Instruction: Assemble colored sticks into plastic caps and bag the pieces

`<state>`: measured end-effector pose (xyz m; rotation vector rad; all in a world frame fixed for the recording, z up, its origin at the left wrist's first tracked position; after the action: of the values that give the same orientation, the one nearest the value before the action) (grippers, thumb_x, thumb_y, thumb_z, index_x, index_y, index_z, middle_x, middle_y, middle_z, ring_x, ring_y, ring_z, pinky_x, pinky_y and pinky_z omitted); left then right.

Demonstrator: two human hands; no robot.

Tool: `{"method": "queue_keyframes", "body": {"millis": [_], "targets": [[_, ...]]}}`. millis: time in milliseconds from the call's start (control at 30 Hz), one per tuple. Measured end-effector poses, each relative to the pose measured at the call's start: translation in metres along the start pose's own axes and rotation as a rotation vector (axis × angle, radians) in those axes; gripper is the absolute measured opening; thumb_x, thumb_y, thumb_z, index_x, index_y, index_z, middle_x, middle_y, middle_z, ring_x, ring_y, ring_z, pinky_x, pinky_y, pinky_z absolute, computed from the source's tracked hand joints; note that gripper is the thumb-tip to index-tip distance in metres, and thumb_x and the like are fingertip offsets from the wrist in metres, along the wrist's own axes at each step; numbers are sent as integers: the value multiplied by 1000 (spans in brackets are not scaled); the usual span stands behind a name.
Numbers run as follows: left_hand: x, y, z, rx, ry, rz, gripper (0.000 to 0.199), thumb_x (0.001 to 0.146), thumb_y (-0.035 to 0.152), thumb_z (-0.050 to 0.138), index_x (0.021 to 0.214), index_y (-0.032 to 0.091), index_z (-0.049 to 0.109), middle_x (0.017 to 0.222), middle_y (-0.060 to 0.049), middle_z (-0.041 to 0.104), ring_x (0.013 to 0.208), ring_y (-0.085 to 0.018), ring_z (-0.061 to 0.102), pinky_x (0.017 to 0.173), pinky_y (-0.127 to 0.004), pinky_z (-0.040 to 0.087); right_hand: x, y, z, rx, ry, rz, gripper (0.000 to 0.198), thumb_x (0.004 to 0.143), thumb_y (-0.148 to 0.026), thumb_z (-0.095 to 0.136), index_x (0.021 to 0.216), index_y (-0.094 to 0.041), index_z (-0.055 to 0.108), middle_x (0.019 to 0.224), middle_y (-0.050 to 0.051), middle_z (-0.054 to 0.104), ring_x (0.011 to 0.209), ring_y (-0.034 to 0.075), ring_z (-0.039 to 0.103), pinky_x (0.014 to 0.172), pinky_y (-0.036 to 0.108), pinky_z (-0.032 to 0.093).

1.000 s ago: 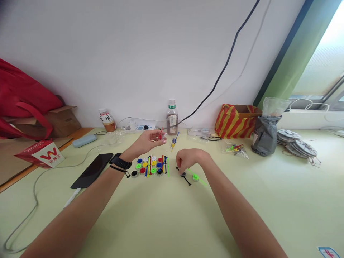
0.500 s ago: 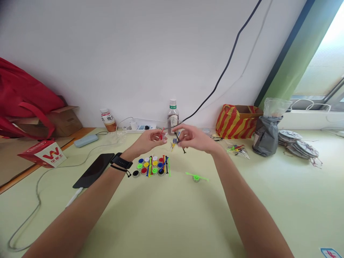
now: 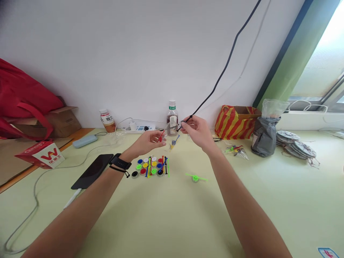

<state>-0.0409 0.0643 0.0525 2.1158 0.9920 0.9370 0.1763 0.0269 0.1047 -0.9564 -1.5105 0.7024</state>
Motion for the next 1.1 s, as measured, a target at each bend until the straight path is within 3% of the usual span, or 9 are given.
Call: {"method": "queue_keyframes", "body": {"millis": [200, 400, 500, 600, 833, 1000, 1100], "targets": [[2, 0, 2, -11, -16, -12, 32, 82, 43, 78, 104, 20, 75, 102, -7, 73, 79, -16, 64, 73, -30, 54, -2, -6, -1, -189, 5, -54, 22, 81, -35, 78, 93, -20, 67, 79, 1, 67, 64, 15, 66, 59, 28, 56], [1, 2, 2, -18, -12, -10, 33, 81, 43, 79, 103, 19, 75, 100, -7, 74, 78, -17, 65, 71, -29, 54, -3, -3, 4, -242, -70, 51, 23, 95, -40, 62, 98, -19, 69, 84, 6, 73, 76, 21, 76, 71, 31, 60], [1, 3, 1, -15, -14, -4, 33, 81, 44, 79, 103, 19, 75, 99, -7, 74, 78, -17, 65, 72, -30, 54, -3, -5, 8, -334, -110, 5, 25, 98, -38, 55, 102, -19, 72, 88, 7, 74, 73, 19, 73, 72, 33, 59], [1, 3, 0, -19, -21, -9, 33, 81, 44, 78, 103, 20, 75, 99, -7, 74, 79, -17, 66, 73, -30, 54, -4, -10, 5, -456, -50, -62, 19, 93, -31, 57, 95, -21, 73, 86, 6, 73, 66, 18, 67, 65, 32, 56], [0, 4, 0, -47, -28, -20, 38, 77, 44, 82, 105, 18, 76, 101, -8, 75, 79, -18, 67, 76, -33, 56, -4, -8, -13, -325, 130, 8, 12, 83, -32, 69, 84, -20, 66, 68, 3, 67, 59, 19, 70, 54, 30, 57], [0, 7, 2, -60, -35, -27, 40, 75, 44, 84, 104, 18, 76, 100, -9, 75, 80, -19, 68, 76, -35, 57, -5, -7, -6, -273, 64, 76, 9, 82, -26, 71, 83, -18, 69, 70, 5, 72, 61, 20, 74, 57, 29, 61], [-1, 7, 4, -55, -51, -26, 40, 76, 43, 83, 107, 18, 75, 102, -9, 75, 81, -19, 68, 77, -35, 57, -7, -7, 3, -304, -11, 95, 9, 82, -27, 71, 83, -18, 70, 70, 5, 72, 55, 19, 71, 51, 28, 58]]}}
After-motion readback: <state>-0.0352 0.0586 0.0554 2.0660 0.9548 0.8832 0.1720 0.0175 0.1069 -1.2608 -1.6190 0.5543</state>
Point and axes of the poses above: each hand's wrist, its own x-axis towards the middle knuckle, its own z-axis out of the palm, y = z × x, the point moved 7 cm from there along x, towards the middle knuckle
